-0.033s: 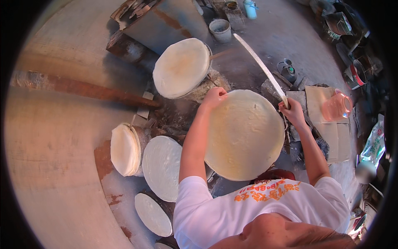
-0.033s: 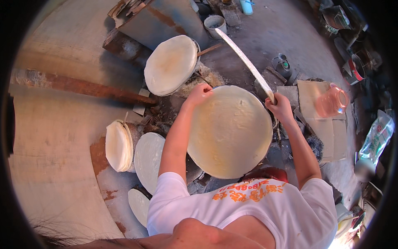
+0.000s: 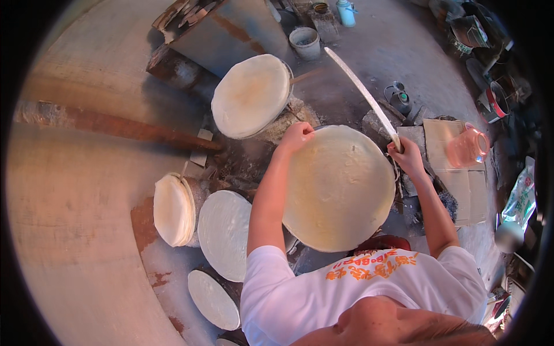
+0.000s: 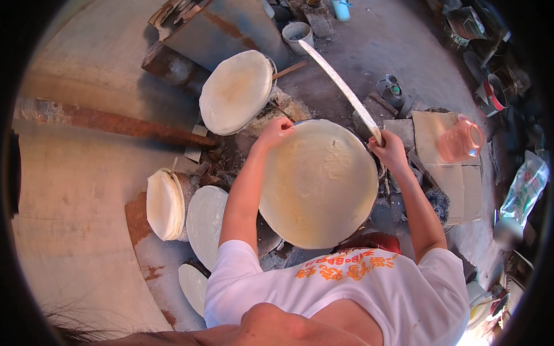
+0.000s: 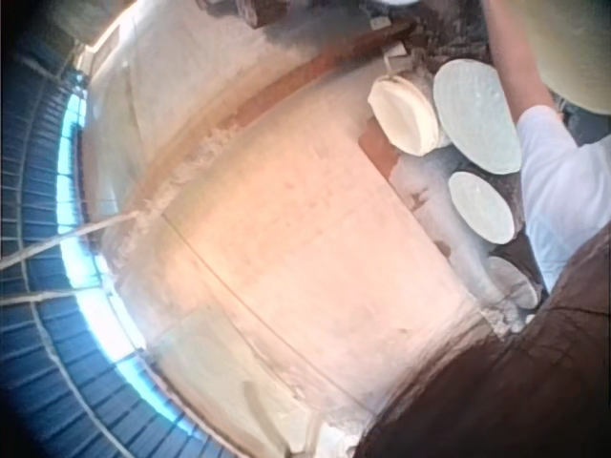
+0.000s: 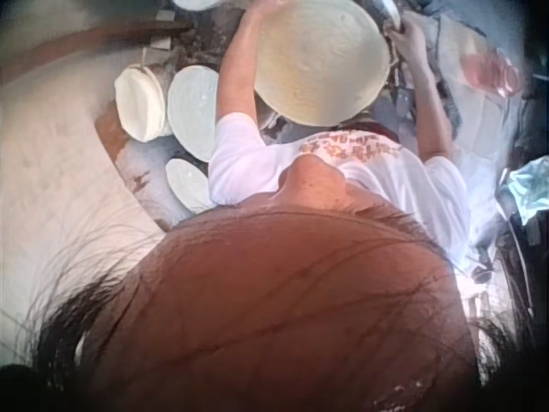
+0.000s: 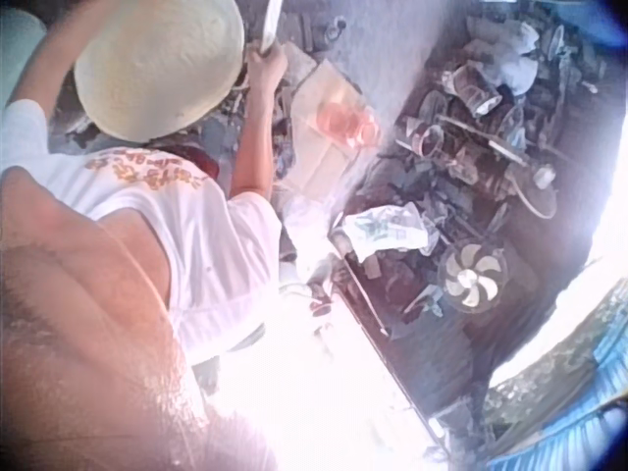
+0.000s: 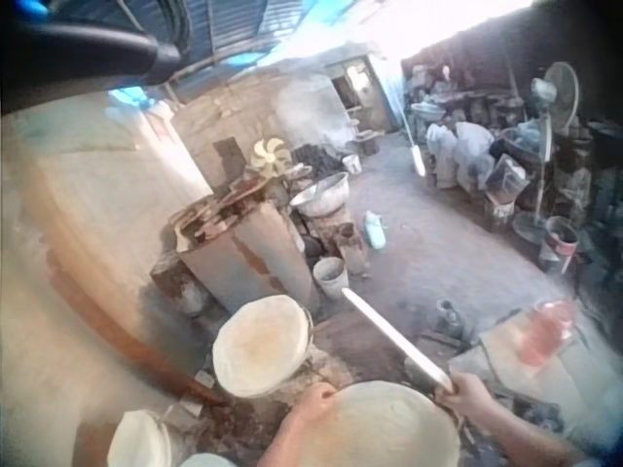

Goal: The person spreads liquid batter onto multiple circular hot plates using a ladle and a thin stick to create thin flatbreads, then uses a long wooden tool to lift and stack the cooked ones.

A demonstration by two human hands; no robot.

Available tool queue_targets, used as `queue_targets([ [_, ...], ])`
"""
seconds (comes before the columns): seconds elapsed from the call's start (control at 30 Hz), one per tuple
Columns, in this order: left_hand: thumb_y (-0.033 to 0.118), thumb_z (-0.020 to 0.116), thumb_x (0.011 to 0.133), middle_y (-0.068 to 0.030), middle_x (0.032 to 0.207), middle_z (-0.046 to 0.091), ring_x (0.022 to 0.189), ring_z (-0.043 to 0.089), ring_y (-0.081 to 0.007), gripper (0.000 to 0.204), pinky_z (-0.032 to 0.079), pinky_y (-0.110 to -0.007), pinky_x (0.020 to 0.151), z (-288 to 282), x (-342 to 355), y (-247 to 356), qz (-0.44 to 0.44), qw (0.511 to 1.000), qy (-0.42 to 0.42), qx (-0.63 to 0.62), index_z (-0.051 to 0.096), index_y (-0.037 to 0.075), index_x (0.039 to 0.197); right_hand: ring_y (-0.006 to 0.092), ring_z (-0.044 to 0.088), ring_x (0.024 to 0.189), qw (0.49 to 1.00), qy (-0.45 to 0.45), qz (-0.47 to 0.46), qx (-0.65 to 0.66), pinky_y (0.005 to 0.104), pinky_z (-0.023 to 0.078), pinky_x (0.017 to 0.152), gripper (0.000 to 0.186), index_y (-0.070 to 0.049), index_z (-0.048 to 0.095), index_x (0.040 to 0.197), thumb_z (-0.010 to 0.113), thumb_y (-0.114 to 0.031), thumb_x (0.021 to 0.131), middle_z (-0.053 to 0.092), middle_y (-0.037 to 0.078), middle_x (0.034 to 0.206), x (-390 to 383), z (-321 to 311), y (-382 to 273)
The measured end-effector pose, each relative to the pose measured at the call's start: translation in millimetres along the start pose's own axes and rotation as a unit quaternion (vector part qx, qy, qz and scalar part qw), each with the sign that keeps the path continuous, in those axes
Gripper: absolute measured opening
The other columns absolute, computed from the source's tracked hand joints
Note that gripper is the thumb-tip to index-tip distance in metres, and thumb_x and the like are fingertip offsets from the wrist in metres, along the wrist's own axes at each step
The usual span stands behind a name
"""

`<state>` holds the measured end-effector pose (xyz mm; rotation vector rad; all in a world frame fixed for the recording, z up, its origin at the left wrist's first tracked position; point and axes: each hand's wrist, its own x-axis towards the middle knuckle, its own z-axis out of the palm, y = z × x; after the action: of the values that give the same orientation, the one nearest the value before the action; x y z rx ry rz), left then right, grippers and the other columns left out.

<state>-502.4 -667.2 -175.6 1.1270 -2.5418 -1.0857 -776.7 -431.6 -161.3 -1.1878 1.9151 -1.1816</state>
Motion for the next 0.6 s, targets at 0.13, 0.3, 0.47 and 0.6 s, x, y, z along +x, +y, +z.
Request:
queue_targets([
  [0.13,0.017,0.067,0.072,-0.0120,0.077,0.059,0.071,0.058,-0.0230,0.018,0.046,-0.033,0.065,-2.2,-1.2,6.0,0.015,1.000,-0.001,-0.018,0.063,0.001,0.080,0.0172,0.053,0.057,0.999,0.005,0.019,-0.049,0.0330,0.042,0.055,0.018,0.001,0.057,0.078,0.061,-0.016,0.077,0.055,0.012,0.062,-3.9,-7.5,18.5],
  [0.3,0.016,0.068,0.072,-0.0089,0.073,0.057,0.070,0.055,-0.0179,0.017,0.044,-0.031,0.063,-9.7,-15.9,12.0,0.039,0.998,0.036,-0.027,0.062,0.000,0.075,0.0149,0.049,0.055,1.000,0.012,0.013,0.009,0.0311,0.040,0.054,0.018,0.000,0.055,0.076,0.062,-0.016,0.078,0.052,0.010,0.060,-17.7,-10.4,6.7],
  [0.47,0.004,0.066,0.072,-0.0079,0.075,0.054,0.072,0.054,-0.0221,0.007,0.043,-0.033,0.067,-8.8,-93.8,51.8,0.119,0.980,0.160,-0.019,0.060,0.002,0.075,0.0132,0.045,0.054,0.996,0.016,0.079,0.029,0.0281,0.039,0.053,0.014,-0.001,0.055,0.077,0.064,-0.012,0.075,0.050,0.007,0.060,-70.1,-20.1,-12.1],
  [0.6,-0.001,0.069,0.065,-0.0056,0.077,0.054,0.077,0.052,-0.0241,0.015,0.043,-0.034,0.070,-14.3,-140.5,58.4,0.190,0.956,0.220,0.041,0.062,0.006,0.077,0.0125,0.050,0.063,0.999,0.002,0.026,0.028,0.0258,0.041,0.056,0.026,0.000,0.056,0.087,0.070,-0.002,0.065,0.055,0.007,0.091,-88.9,-17.1,-25.8],
])
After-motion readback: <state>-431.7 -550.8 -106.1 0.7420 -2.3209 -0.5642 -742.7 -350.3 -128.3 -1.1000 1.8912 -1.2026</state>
